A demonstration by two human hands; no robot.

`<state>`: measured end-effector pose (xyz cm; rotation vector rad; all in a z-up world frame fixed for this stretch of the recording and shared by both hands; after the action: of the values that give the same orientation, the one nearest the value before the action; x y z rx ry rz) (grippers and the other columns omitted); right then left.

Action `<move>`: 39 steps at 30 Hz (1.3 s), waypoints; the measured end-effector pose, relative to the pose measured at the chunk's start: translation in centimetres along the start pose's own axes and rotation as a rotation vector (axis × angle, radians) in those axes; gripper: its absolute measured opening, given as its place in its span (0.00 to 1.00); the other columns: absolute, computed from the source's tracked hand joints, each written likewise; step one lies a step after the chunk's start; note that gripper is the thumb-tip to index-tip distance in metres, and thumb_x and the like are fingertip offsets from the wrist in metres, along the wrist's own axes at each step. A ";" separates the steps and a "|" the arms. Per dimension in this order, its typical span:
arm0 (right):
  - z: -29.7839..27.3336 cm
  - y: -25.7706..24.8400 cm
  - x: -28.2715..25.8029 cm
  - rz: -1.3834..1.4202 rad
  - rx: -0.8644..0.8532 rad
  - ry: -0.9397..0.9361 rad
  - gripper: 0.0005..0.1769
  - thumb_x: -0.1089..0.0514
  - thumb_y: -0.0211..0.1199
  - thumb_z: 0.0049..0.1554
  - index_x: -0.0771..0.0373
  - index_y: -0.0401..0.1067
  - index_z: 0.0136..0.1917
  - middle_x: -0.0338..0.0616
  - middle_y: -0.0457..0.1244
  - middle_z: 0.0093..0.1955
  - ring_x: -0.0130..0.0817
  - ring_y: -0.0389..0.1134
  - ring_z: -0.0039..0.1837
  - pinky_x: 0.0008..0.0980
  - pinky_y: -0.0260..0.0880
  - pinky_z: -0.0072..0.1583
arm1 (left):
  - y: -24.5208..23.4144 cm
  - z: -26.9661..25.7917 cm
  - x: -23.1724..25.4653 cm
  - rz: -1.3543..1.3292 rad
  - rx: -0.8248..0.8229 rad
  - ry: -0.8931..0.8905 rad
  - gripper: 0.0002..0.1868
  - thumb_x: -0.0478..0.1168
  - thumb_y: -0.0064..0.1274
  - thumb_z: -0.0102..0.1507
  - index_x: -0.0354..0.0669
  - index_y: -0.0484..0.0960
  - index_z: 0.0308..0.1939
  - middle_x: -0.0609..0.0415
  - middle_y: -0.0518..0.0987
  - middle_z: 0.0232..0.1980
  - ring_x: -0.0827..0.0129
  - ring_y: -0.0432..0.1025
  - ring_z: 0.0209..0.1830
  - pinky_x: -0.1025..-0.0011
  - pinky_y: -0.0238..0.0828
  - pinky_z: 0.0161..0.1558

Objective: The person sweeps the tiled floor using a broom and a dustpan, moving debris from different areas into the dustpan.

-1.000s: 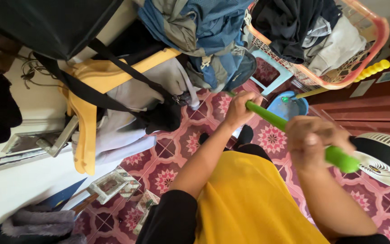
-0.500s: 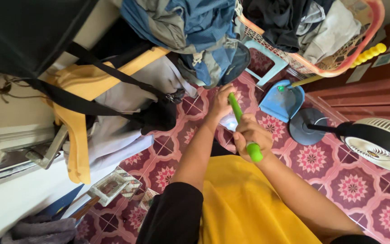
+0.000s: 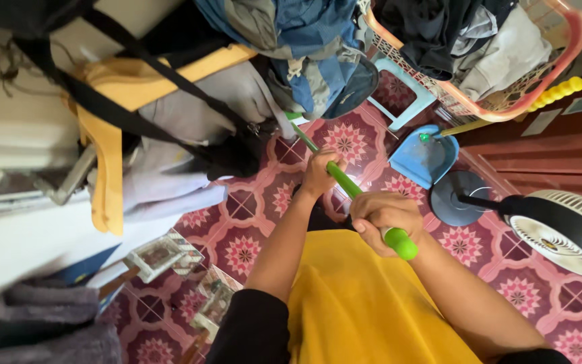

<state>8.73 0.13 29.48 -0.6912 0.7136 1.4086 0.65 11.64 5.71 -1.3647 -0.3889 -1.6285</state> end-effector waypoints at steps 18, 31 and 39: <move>-0.9 1.3 -1.8 0.010 -0.494 0.223 0.16 0.70 0.69 0.55 0.62 0.62 0.35 0.43 0.61 0.35 0.44 0.65 0.39 0.42 0.63 0.44 | 1.0 -4.4 -2.2 -0.004 -0.060 -0.012 0.16 0.35 0.56 0.57 0.37 0.64 0.22 0.46 0.69 0.26 0.50 0.69 0.31 0.57 0.67 0.41; -2.6 1.1 -8.4 0.069 -0.439 0.140 0.18 0.74 0.63 0.55 0.63 0.59 0.31 0.43 0.57 0.31 0.44 0.61 0.34 0.42 0.62 0.42 | 2.0 -8.7 2.9 0.153 0.137 -0.059 0.17 0.36 0.55 0.59 0.38 0.64 0.21 0.45 0.69 0.26 0.51 0.68 0.30 0.58 0.66 0.37; -2.9 5.8 -6.5 -0.108 -0.481 0.147 0.20 0.71 0.67 0.54 0.63 0.58 0.30 0.44 0.56 0.30 0.46 0.59 0.35 0.44 0.60 0.41 | 0.1 -6.2 1.3 0.033 -0.009 -0.019 0.15 0.32 0.58 0.58 0.34 0.66 0.23 0.46 0.70 0.28 0.52 0.69 0.31 0.58 0.67 0.39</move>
<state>2.68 -5.88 32.75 -1.2009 0.4400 1.4515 -2.87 6.44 4.80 -1.3877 -0.3690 -1.5935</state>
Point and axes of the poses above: each hand's wrist, its own z-axis towards the middle knuckle, its own y-axis out of the palm, x = y × z, the point moved 5 cm from there along z, towards the middle knuckle
